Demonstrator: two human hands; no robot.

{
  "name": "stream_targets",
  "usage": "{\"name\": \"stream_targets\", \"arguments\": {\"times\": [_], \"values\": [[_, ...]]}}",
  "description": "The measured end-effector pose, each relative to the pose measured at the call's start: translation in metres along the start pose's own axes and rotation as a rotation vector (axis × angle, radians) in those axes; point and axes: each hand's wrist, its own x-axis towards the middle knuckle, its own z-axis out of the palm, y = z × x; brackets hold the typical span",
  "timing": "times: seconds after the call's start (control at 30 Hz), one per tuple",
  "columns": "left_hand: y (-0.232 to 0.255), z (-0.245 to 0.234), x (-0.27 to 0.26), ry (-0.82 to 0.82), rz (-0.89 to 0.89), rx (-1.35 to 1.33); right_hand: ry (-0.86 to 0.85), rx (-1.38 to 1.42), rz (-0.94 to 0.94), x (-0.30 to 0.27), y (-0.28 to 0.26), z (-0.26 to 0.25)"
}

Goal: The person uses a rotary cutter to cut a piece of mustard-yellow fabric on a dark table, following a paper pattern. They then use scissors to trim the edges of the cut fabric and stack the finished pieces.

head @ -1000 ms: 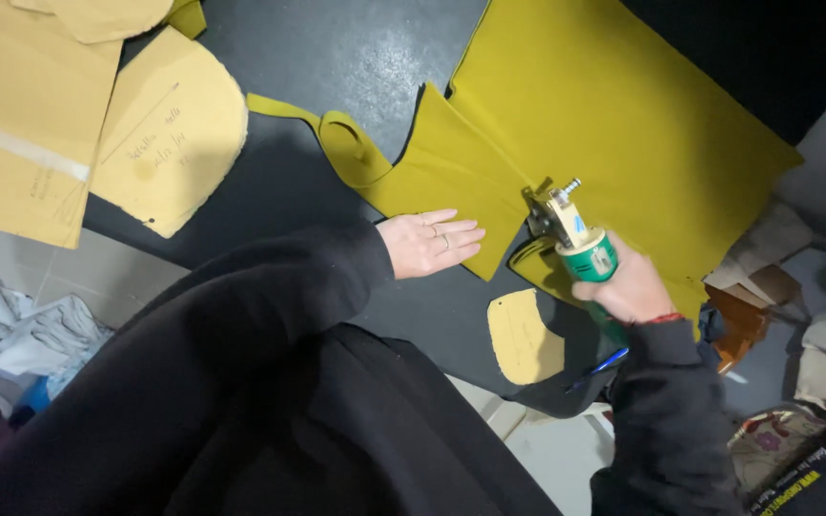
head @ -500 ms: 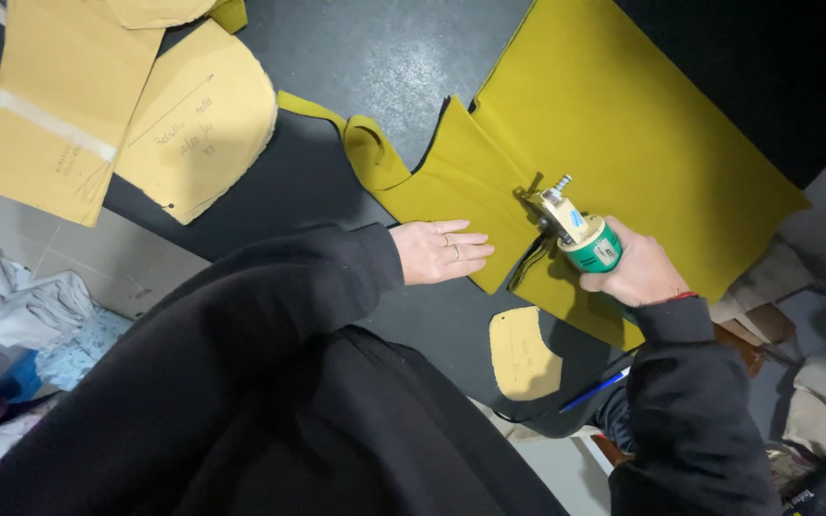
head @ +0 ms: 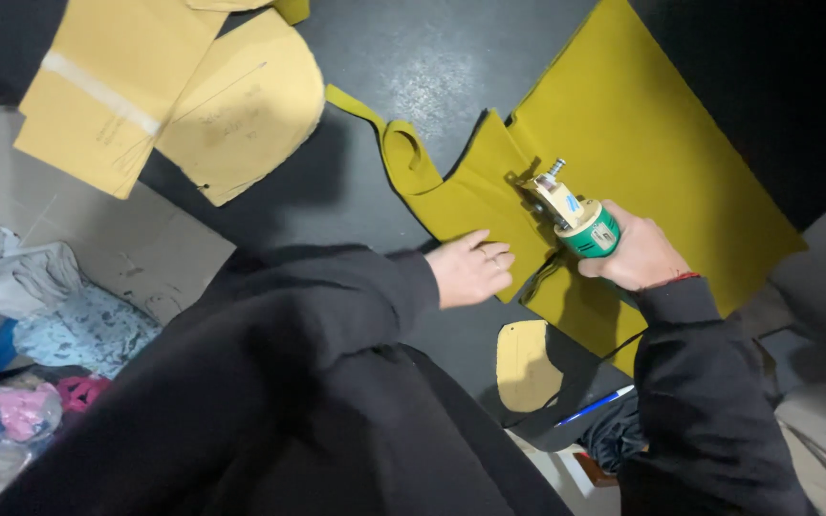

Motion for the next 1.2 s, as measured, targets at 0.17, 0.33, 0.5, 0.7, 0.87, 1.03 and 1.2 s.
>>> {"name": "stream_targets", "arguments": {"times": [0.17,0.33,0.5,0.7,0.87,1.03,1.2], "values": [[0.012,0.001,0.001,0.016,-0.121,0.050,-0.007,-0.082,-0.020,0.011,-0.013,-0.006],[0.006,0.009,-0.017,0.033,-0.124,0.059,-0.029,-0.134,-0.051,0.018,-0.025,-0.011],[-0.001,0.015,-0.030,0.045,-0.105,0.006,-0.051,-0.160,-0.079,0.022,-0.037,-0.012],[-0.012,0.011,-0.055,0.062,-0.091,0.018,-0.065,-0.211,-0.108,0.026,-0.045,-0.014],[-0.026,-0.013,-0.075,0.045,-0.087,0.017,-0.078,-0.286,-0.081,0.032,-0.059,-0.015],[-0.035,-0.020,-0.087,0.048,-0.076,-0.002,-0.105,-0.291,-0.146,0.040,-0.068,-0.015],[-0.041,-0.042,-0.093,-0.025,-0.110,-0.078,-0.143,-0.315,-0.116,0.045,-0.085,-0.016]]}}
